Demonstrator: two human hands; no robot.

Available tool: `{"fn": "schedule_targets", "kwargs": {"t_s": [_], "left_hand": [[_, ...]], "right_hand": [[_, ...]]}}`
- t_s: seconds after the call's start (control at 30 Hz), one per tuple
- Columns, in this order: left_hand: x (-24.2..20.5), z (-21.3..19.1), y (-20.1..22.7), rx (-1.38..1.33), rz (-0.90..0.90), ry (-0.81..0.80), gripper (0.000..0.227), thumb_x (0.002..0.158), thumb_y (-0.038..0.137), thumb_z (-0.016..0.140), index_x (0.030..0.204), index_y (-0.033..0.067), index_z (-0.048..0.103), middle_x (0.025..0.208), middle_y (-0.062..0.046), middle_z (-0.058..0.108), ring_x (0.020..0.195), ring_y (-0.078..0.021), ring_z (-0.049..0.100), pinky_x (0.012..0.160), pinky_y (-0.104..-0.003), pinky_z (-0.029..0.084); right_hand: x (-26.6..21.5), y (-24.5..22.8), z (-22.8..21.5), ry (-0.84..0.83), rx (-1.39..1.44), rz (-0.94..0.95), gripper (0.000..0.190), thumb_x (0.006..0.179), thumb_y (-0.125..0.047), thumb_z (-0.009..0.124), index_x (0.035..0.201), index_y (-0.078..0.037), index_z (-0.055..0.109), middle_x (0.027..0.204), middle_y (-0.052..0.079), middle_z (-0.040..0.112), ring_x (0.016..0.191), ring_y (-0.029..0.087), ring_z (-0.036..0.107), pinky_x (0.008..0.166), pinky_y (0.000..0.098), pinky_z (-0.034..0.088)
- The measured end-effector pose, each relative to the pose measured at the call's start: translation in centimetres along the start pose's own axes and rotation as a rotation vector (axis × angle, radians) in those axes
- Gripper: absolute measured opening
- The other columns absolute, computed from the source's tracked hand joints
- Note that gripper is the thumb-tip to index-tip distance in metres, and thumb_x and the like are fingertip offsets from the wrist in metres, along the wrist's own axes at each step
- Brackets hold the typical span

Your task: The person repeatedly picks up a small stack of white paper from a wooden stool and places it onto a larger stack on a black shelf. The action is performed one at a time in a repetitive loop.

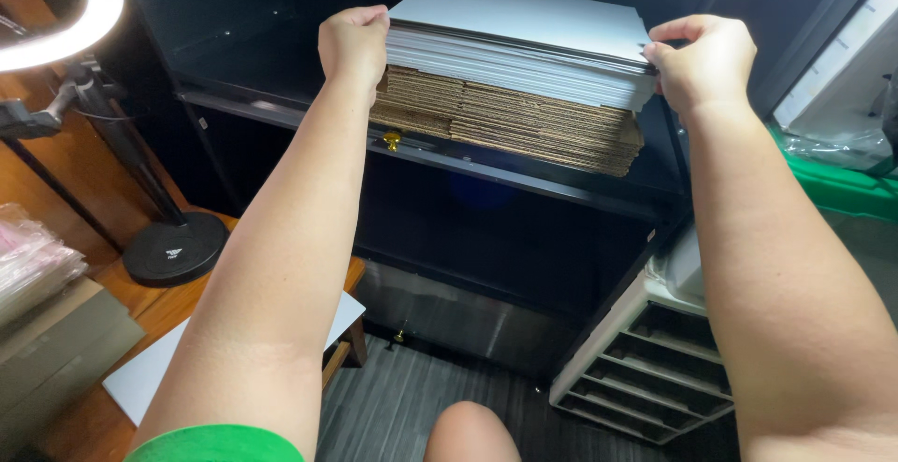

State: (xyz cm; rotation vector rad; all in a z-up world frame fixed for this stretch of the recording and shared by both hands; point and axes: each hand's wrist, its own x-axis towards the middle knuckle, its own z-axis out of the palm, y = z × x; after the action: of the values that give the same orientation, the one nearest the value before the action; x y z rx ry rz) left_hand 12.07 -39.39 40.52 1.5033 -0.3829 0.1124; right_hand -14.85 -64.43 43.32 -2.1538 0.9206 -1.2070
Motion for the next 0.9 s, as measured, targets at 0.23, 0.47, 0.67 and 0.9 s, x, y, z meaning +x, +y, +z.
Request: {"fn": "schedule_targets", "kwargs": {"t_s": [0.23, 0.47, 0.67, 0.9], "left_hand": [[-3.8, -3.2, -2.9, -0.043, 0.064, -0.014, 0.037, 0.092, 0.021, 0.071, 0.127, 0.0098, 0.071, 0.126, -0.006, 0.076, 0.117, -0.0167, 0.074, 0.104, -0.029, 0.059], [-13.7, -12.0, -12.0, -0.024, -0.129, -0.198, 0.031, 0.091, 0.021, 0.071, 0.121, 0.0133, 0.076, 0.095, 0.000, 0.073, 0.072, -0.0103, 0.059, 0.067, -0.024, 0.052], [-23.1, -22.8, -17.6, -0.115, -0.427, -0.119, 0.036, 0.098, 0.017, 0.068, 0.130, 0.0006, 0.068, 0.118, -0.012, 0.074, 0.105, -0.0180, 0.069, 0.085, -0.027, 0.053], [-30.1, -33.4, -24.6, -0.081, -0.500, 0.317, 0.026, 0.098, 0.012, 0.071, 0.122, 0.0033, 0.071, 0.109, -0.007, 0.070, 0.098, -0.0163, 0.069, 0.082, -0.025, 0.055]], "right_hand": [[-1.8, 2.6, 1.8, 0.269, -0.156, -0.551, 0.010, 0.104, -0.024, 0.073, 0.103, -0.022, 0.083, 0.086, -0.003, 0.067, 0.083, 0.017, 0.064, 0.074, 0.0356, 0.050], [-14.8, -1.9, 7.9, 0.042, 0.319, -0.661, 0.012, 0.097, -0.001, 0.078, 0.102, -0.012, 0.081, 0.069, 0.003, 0.057, 0.065, 0.015, 0.052, 0.068, 0.0314, 0.044], [-24.0, -0.9, 17.1, -0.297, 0.472, -0.424, 0.018, 0.087, -0.006, 0.079, 0.099, -0.019, 0.082, 0.068, 0.006, 0.067, 0.062, 0.014, 0.061, 0.063, 0.0281, 0.049], [-33.5, 1.1, 27.8, -0.594, 0.478, -0.219, 0.014, 0.089, -0.013, 0.079, 0.100, -0.020, 0.084, 0.069, 0.000, 0.071, 0.062, 0.010, 0.061, 0.059, 0.0251, 0.049]]}}
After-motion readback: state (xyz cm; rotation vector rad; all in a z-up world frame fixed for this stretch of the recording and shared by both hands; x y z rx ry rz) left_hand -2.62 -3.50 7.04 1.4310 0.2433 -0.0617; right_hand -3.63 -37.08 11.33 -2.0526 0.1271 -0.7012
